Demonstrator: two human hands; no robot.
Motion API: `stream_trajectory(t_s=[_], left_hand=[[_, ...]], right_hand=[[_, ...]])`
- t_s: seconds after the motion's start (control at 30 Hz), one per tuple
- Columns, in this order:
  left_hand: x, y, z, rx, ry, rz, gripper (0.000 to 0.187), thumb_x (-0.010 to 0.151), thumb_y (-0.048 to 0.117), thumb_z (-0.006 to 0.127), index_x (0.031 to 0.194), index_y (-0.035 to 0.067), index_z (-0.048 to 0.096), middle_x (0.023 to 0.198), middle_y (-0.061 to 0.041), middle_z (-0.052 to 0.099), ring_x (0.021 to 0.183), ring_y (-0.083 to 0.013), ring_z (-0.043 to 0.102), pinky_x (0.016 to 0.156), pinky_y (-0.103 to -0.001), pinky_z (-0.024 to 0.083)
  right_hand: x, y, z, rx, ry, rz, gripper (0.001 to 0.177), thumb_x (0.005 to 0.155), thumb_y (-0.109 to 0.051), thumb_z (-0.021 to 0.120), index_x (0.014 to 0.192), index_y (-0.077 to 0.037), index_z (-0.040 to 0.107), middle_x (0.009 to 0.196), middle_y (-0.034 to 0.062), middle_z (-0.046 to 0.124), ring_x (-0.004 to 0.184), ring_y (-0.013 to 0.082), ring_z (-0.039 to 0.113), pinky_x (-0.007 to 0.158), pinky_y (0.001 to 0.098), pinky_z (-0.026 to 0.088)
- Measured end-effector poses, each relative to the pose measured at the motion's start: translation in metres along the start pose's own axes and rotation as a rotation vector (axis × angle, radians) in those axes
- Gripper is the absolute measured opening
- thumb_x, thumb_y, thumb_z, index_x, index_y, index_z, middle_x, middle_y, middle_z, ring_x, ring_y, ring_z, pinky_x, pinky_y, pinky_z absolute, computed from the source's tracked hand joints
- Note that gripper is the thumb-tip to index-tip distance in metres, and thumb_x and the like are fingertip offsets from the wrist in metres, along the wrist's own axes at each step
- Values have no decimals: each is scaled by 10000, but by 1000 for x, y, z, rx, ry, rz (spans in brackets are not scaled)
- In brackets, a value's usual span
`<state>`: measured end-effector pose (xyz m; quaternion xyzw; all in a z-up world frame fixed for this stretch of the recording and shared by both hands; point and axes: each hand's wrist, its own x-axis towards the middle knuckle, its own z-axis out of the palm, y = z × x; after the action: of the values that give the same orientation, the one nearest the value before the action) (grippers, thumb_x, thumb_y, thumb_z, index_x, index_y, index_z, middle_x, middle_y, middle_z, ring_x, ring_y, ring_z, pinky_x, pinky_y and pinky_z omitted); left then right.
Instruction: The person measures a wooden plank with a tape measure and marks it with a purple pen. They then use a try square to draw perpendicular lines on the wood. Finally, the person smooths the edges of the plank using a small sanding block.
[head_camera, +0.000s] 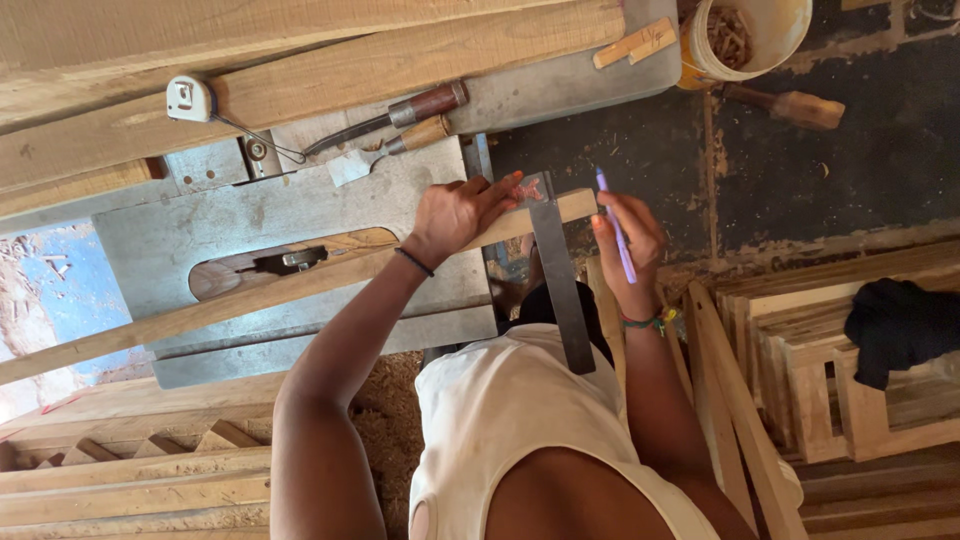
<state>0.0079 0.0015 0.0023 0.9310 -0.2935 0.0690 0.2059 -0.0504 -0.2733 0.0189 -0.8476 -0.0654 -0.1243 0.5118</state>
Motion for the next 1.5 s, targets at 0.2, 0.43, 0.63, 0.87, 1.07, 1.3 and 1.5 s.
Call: stream_trajectory(t_s=[0.2, 0.43, 0.63, 0.87, 1.07, 1.3, 1.5], left_hand=[[0, 1, -1, 26, 25, 14, 377, 996, 352, 707, 1352, 231, 696, 780, -13, 688, 557, -160, 668, 452, -319, 516], [-1, 2, -1, 28, 50, 15, 392, 984, 364, 715, 1353, 234, 694, 775, -19, 683, 543, -162, 654, 440, -321, 507], [-2, 0, 4, 28, 46, 11, 376, 998, 354, 707, 1353, 233, 691, 789, -19, 683, 555, -164, 659, 450, -323, 515], [-3, -3, 8, 38, 38, 18, 394, 988, 358, 696, 1367, 249, 676, 780, -24, 677, 558, -166, 664, 443, -324, 516], [-2, -3, 6, 63, 34, 24, 381, 997, 344, 699, 1365, 246, 686, 775, -21, 674, 554, -155, 661, 443, -322, 513], [-1, 1, 5, 35, 58, 6, 379, 983, 396, 696, 1330, 244, 692, 769, -19, 682, 556, -169, 668, 436, -329, 511], [-3, -1, 10, 42, 56, 11, 386, 989, 400, 687, 1350, 263, 684, 787, -23, 688, 582, -170, 681, 457, -330, 525]], right_hand=[[0, 1, 7, 100, -72, 20, 295, 1076, -213, 641, 1193, 42, 732, 926, 120, 731, 740, 145, 661, 625, 269, 490], [-4, 0, 10, 191, -104, 95, 233, 1066, -117, 607, 1191, 44, 720, 941, 122, 736, 668, 115, 631, 583, 248, 490], [-8, -2, 7, 181, -156, 89, 210, 1049, -69, 600, 1175, 47, 721, 933, 114, 728, 678, 115, 656, 593, 243, 508], [-24, 3, -10, 34, -215, 13, 179, 1006, -73, 613, 1065, 43, 735, 832, 119, 705, 684, 166, 669, 613, 270, 511], [-16, -10, -13, -29, -144, 17, 161, 992, -61, 622, 1018, 44, 741, 789, 128, 701, 658, 170, 658, 561, 280, 490], [9, -34, -2, 81, -102, 52, 165, 1032, -71, 675, 1124, 53, 732, 879, 117, 707, 738, 165, 686, 637, 263, 514], [-2, -23, 6, 151, -127, 81, 183, 1019, -76, 655, 1136, 49, 718, 943, 131, 725, 789, 155, 723, 672, 267, 557]])
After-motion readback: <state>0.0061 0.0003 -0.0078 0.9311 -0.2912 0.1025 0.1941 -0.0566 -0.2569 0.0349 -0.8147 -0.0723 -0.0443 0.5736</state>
